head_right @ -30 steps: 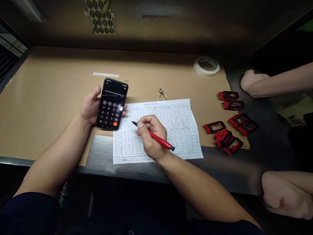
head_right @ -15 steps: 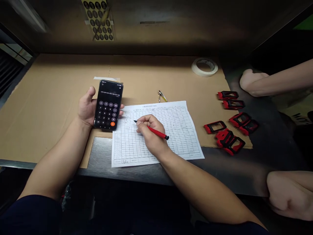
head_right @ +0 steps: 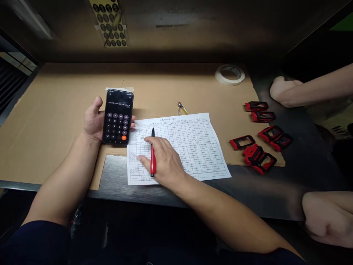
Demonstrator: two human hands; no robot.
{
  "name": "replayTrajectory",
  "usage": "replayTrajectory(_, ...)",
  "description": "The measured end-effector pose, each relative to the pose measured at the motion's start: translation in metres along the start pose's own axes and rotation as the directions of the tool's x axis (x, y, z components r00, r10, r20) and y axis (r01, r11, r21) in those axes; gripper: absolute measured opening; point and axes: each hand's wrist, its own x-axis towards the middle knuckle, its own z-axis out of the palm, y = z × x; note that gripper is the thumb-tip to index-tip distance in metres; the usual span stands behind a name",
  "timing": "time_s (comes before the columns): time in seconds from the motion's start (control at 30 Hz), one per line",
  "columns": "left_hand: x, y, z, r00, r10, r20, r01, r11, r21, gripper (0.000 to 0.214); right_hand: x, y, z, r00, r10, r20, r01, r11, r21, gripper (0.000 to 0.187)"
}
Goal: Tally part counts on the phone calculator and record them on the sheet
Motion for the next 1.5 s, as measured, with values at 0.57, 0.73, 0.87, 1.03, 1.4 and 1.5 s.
replayTrajectory(0.57,0.008,-0.013,0.010,0.999,-0.038,0.027,0.039,0.999,-0.022,0.094,-0.003,0.009,0.012,0.978,0.103,0.181,-0.054,0.965,-0.257,0.103)
replayTrajectory(0.73,0.007,-0.012,0.015,1.000,0.002,0.027,-0.001,1.000,-0.031,0.091,-0.003,0.009,0.013,0.982,0.058,0.178,-0.011,0.967,-0.255,0.101)
replayTrajectory(0.87,0.007,-0.012,0.017,0.999,-0.017,0.031,0.017,0.999,-0.028,0.089,-0.001,0.009,0.015,0.982,0.068,0.176,-0.018,0.962,-0.272,0.102)
replayTrajectory(1.03,0.008,-0.013,0.016,0.999,-0.037,0.012,0.037,0.999,-0.008,0.090,-0.001,0.010,0.017,0.980,0.076,0.182,-0.024,0.961,-0.275,0.103)
replayTrajectory(1.4,0.007,-0.010,0.029,0.993,-0.042,-0.115,0.050,0.997,0.063,0.099,0.004,0.006,0.012,0.976,0.077,0.205,-0.026,0.970,-0.242,0.099)
replayTrajectory(1.5,0.007,-0.011,0.031,0.992,-0.031,-0.125,0.040,0.997,0.067,0.100,0.003,0.008,0.011,0.979,0.051,0.198,-0.003,0.972,-0.237,0.097)
